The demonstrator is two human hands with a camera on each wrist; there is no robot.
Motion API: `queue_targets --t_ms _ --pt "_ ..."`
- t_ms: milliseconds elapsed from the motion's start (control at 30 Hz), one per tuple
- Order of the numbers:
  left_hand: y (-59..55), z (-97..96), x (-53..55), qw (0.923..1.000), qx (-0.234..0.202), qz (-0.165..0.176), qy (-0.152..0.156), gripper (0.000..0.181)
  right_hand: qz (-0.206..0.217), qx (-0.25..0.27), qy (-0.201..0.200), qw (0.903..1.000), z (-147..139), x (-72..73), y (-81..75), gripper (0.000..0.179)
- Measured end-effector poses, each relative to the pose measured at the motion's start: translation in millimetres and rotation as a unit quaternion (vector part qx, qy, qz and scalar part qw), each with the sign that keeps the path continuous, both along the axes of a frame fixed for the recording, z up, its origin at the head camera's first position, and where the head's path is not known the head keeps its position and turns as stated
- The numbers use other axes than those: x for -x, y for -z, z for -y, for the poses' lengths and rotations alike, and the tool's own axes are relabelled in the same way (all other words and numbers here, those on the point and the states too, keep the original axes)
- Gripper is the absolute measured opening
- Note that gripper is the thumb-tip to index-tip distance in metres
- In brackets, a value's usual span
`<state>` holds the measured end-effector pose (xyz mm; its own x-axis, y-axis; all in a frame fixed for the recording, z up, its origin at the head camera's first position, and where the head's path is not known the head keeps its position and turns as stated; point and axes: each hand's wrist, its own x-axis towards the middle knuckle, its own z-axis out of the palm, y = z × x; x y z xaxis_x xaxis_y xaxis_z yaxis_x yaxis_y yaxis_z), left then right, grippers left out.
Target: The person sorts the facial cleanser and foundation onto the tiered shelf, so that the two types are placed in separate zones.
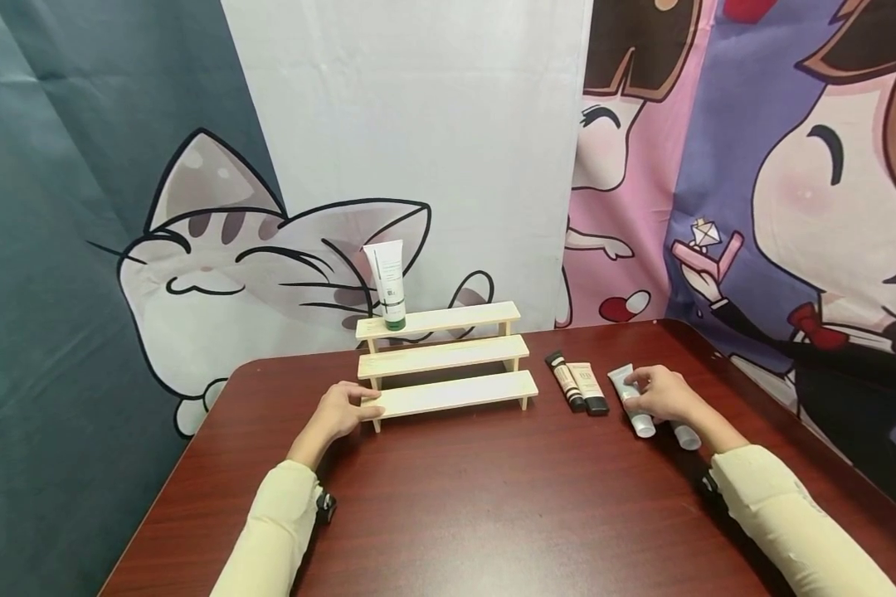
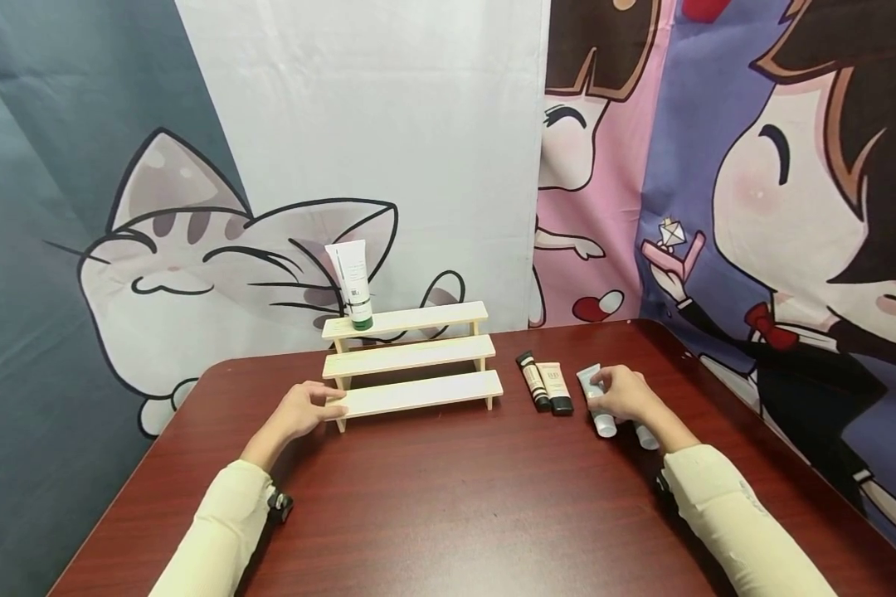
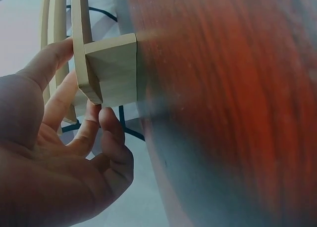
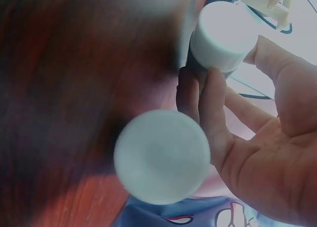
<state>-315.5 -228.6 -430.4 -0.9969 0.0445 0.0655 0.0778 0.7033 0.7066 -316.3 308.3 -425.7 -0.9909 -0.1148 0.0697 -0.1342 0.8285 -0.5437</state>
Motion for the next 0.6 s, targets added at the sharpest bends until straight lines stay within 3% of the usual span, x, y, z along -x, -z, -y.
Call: queue_targets --t_ms 600 --pt "-0.8 0.7 0.8 0.9999 0.010 0.006 0.000 0.032 0.001 0.046 -0.011 0.9989 13 -1.1 -13.2 0.044"
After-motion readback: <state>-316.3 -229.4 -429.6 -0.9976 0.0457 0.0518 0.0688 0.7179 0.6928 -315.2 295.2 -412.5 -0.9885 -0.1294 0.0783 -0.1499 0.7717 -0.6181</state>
